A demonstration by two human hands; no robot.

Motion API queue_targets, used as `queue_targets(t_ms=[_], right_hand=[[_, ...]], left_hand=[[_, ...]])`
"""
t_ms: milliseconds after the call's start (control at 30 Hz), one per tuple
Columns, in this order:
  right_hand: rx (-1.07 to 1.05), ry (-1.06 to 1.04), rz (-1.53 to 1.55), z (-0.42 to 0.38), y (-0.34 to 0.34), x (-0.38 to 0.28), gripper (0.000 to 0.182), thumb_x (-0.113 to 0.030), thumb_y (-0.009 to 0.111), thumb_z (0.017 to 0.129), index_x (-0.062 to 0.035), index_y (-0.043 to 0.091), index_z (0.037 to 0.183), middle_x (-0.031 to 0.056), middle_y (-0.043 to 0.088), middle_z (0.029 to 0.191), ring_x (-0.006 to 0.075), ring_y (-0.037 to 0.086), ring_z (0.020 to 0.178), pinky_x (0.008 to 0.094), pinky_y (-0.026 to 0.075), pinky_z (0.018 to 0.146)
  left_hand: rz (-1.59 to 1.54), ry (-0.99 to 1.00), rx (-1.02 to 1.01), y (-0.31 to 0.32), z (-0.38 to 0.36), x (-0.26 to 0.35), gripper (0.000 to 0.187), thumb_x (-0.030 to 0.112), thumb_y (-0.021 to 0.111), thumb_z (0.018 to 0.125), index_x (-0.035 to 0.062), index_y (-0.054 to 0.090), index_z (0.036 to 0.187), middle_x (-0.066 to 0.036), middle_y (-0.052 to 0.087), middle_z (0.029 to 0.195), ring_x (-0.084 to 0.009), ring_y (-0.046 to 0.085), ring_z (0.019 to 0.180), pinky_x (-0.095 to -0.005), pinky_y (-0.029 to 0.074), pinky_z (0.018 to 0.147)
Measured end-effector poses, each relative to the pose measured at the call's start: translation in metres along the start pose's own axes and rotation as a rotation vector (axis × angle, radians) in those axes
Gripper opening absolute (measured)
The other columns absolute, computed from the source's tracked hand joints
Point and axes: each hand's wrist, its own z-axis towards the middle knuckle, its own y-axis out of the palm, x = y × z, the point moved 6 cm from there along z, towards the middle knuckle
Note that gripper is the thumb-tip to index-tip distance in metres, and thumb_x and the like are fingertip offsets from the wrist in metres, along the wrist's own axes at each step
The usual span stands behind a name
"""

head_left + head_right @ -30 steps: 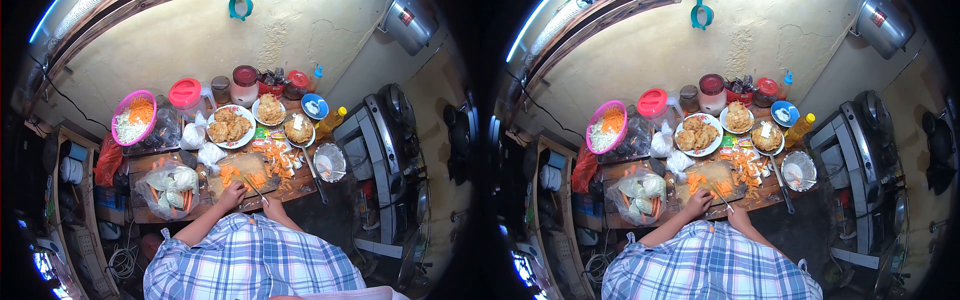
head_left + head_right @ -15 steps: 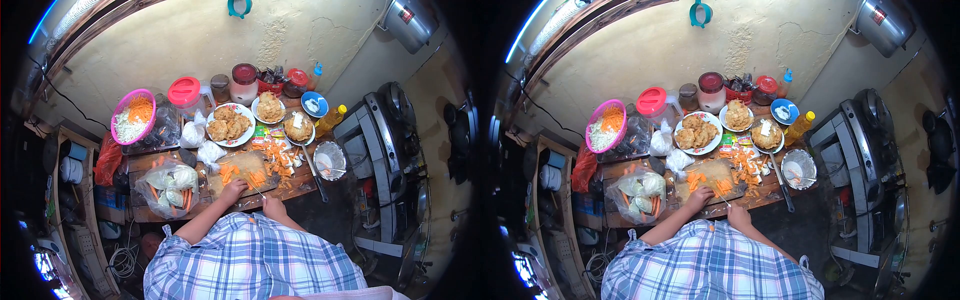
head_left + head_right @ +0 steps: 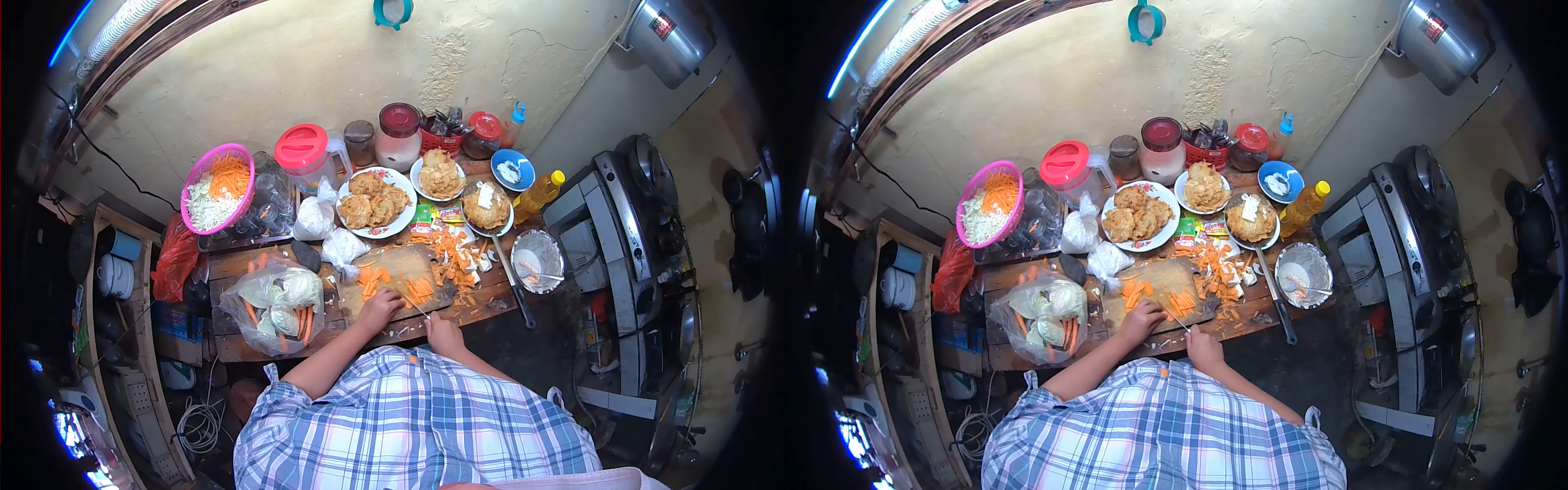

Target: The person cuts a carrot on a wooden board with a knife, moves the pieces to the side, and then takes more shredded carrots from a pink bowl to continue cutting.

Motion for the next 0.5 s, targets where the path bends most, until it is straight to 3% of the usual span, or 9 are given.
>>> queue_targets(t_ms=[500], right_hand=[[-0.008,-0.053,-0.042,0.009,0.007,-0.011,0.025,-0.028,0.048,0.093,-0.0029,0.050,0.096,0.0262,0.062,0.071,0.0451,0.062,0.068,0.0547,0.049,0.061]], left_hand=[[0.013,-0.015,0.021,-0.002,-0.001,-0.003,0.017,0.008,0.064,0.072,0.0059,0.070,0.088,-0.005,0.066,0.091,-0.0211,0.061,0.089,-0.0319,0.053,0.074]])
